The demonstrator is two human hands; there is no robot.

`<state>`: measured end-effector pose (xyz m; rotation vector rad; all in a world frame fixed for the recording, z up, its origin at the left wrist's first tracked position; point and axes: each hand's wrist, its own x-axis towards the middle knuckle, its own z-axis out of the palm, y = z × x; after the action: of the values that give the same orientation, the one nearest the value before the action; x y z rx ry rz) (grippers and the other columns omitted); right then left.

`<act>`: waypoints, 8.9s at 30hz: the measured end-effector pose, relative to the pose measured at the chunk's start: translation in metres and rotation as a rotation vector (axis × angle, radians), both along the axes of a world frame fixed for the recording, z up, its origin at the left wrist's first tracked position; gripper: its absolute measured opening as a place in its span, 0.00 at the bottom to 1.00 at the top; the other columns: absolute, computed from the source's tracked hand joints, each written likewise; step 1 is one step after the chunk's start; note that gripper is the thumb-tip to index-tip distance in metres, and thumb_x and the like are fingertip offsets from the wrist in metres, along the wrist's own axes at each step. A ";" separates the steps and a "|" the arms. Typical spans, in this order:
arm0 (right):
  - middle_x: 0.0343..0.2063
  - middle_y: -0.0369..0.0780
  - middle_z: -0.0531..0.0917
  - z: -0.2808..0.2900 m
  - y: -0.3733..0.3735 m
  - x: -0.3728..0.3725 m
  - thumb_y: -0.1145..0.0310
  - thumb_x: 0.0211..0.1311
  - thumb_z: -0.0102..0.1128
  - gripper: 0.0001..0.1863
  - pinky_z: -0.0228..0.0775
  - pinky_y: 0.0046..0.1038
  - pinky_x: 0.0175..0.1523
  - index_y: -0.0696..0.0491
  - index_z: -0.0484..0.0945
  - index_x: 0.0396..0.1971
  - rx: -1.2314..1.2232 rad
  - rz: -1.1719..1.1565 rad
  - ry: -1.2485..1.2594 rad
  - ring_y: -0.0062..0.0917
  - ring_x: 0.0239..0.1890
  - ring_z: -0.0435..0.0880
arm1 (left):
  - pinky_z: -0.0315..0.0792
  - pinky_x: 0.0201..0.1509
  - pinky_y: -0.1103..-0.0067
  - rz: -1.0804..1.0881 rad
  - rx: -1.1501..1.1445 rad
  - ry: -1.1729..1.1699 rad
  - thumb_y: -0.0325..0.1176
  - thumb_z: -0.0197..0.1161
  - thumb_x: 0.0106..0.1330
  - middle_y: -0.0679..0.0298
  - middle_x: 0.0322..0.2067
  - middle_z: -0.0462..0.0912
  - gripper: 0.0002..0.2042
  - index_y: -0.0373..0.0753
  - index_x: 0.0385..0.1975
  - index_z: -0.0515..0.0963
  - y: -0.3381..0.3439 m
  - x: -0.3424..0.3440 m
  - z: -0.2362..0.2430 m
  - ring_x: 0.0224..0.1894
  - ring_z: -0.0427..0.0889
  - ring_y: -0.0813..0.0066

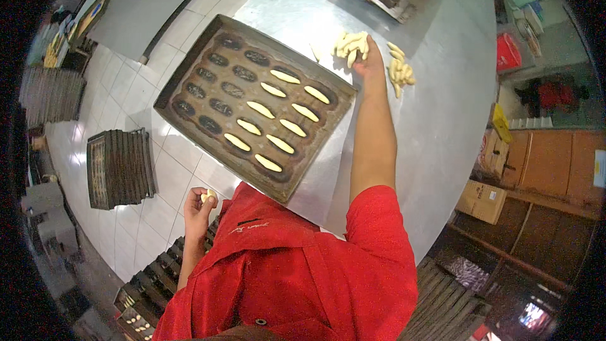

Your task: The person shapes pieces of dough by hand, places them onto baking trays, cleans an empty tray with a scraper, and stacks the filled baking trays onto a rack.

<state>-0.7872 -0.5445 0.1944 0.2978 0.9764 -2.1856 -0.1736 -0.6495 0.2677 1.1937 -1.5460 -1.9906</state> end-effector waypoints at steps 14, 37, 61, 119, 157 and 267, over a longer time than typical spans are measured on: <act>0.32 0.46 0.88 0.003 0.372 0.170 0.57 0.61 0.62 0.17 0.78 0.36 0.43 0.58 0.82 0.37 1.450 0.016 0.562 0.34 0.37 0.87 | 0.76 0.45 0.80 -0.372 0.024 0.203 0.24 0.60 0.69 0.62 0.39 0.80 0.08 0.35 0.46 0.72 0.062 -0.058 0.008 0.39 0.79 0.79; 0.56 0.48 0.75 0.022 0.358 0.359 0.58 0.59 0.66 0.25 0.58 0.48 0.63 0.55 0.78 0.54 1.570 0.239 1.281 0.44 0.59 0.69 | 0.68 0.49 0.65 -0.913 -1.329 0.335 0.35 0.71 0.55 0.61 0.36 0.81 0.11 0.41 0.38 0.84 0.190 -0.236 -0.063 0.42 0.77 0.58; 0.72 0.52 0.54 0.018 0.275 0.228 0.51 0.58 0.61 0.41 0.35 0.63 0.73 0.53 0.63 0.69 1.641 0.117 1.583 0.46 0.76 0.46 | 0.39 0.72 0.41 -0.804 -1.636 0.073 0.41 0.55 0.68 0.45 0.71 0.56 0.28 0.35 0.65 0.66 0.191 -0.352 -0.081 0.74 0.48 0.41; 0.55 0.49 0.77 0.034 0.394 0.277 0.60 0.59 0.62 0.21 0.66 0.45 0.61 0.58 0.79 0.48 1.390 0.233 1.022 0.46 0.61 0.71 | 0.45 0.75 0.50 -1.239 -1.497 0.060 0.42 0.49 0.70 0.45 0.73 0.53 0.32 0.31 0.71 0.57 0.219 -0.189 -0.086 0.76 0.49 0.48; 0.33 0.43 0.80 0.059 0.169 0.306 0.71 0.54 0.64 0.08 0.70 0.39 0.45 0.53 0.79 0.34 0.972 0.226 1.377 0.41 0.40 0.78 | 0.74 0.62 0.68 -0.004 0.187 0.578 0.33 0.50 0.78 0.49 0.54 0.79 0.13 0.33 0.55 0.69 0.056 -0.123 -0.011 0.57 0.80 0.59; 0.71 0.58 0.56 0.000 0.284 0.256 0.49 0.63 0.57 0.45 0.39 0.52 0.76 0.68 0.57 0.68 1.783 0.079 1.412 0.46 0.76 0.48 | 0.42 0.75 0.48 -0.993 -1.502 -0.012 0.40 0.48 0.71 0.47 0.73 0.52 0.31 0.30 0.70 0.56 0.210 -0.315 -0.080 0.76 0.48 0.51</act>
<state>-0.5307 -0.2605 0.1940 -0.6356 3.2852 -0.4766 -0.4888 -0.4395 0.1878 -0.2549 -2.9390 -0.4602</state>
